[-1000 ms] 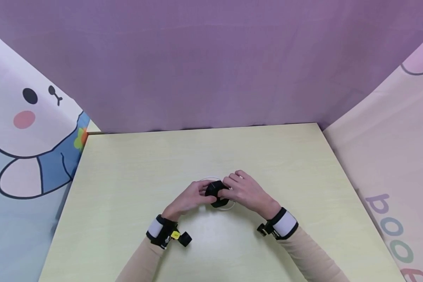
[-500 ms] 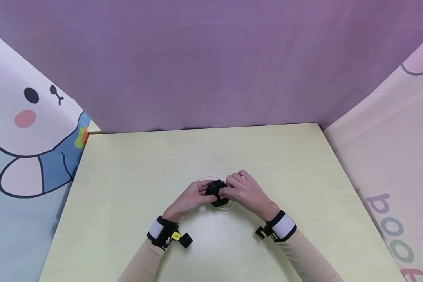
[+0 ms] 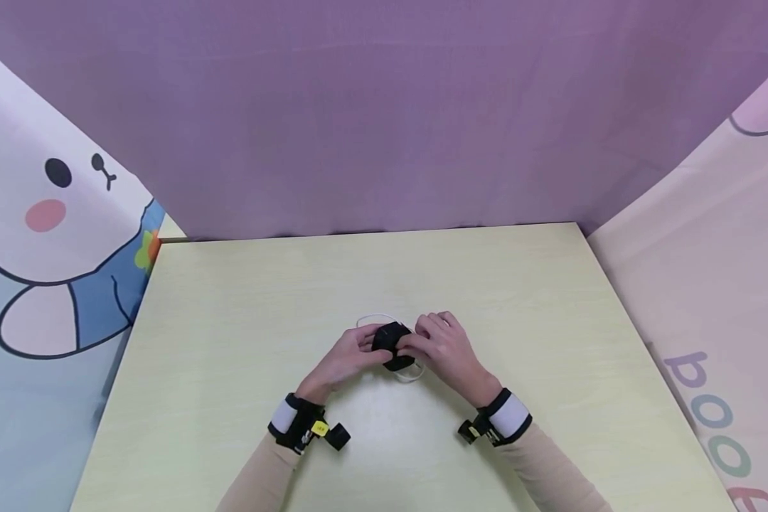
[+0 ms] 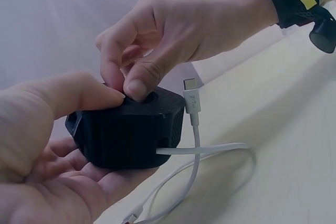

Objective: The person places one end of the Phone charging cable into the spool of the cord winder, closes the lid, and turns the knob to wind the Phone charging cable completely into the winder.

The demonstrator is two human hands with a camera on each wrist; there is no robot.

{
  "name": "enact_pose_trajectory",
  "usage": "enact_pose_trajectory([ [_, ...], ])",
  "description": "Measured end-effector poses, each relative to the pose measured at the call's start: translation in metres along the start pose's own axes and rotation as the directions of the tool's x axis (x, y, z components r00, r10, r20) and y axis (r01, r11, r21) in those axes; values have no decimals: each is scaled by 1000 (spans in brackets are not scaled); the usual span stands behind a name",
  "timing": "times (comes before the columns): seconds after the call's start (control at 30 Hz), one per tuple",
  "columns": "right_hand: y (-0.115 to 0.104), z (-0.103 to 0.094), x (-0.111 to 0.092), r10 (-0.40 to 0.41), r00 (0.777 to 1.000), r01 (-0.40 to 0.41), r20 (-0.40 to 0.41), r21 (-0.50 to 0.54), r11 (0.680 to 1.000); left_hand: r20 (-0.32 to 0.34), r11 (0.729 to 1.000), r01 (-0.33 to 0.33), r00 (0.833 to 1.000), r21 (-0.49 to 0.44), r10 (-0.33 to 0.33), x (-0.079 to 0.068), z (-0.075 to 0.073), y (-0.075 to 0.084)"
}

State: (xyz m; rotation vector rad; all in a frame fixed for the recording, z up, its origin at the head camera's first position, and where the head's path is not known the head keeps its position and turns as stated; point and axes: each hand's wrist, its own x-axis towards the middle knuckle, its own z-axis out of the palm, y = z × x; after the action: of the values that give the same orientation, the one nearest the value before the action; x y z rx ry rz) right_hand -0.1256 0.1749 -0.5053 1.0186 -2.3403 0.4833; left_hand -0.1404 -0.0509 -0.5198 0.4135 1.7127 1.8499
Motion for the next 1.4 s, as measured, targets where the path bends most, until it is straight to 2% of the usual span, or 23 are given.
enact_pose_trajectory([
  [0.3,-7,7,0,95,992,-93,-77,38,995,-38,997,1,999,-82,-4,0,1,-1],
  [0.57,-11,11,0,184,973,-177,-141,56,983,-73,993,-12,997,-115,3,1,3,0],
  [0.87,-17,17,3,290,935,-272,-202,113,956,-137,986,-19,991,-166,-4,1,6,-1],
  [1.17,-25,20,7,382,897,-363,-224,123,924,-203,969,-75,979,-237,26,3,11,-1],
  [1.4,-29,23,9,439,866,-413,-239,154,898,-260,966,-76,966,-248,9,5,13,-2],
])
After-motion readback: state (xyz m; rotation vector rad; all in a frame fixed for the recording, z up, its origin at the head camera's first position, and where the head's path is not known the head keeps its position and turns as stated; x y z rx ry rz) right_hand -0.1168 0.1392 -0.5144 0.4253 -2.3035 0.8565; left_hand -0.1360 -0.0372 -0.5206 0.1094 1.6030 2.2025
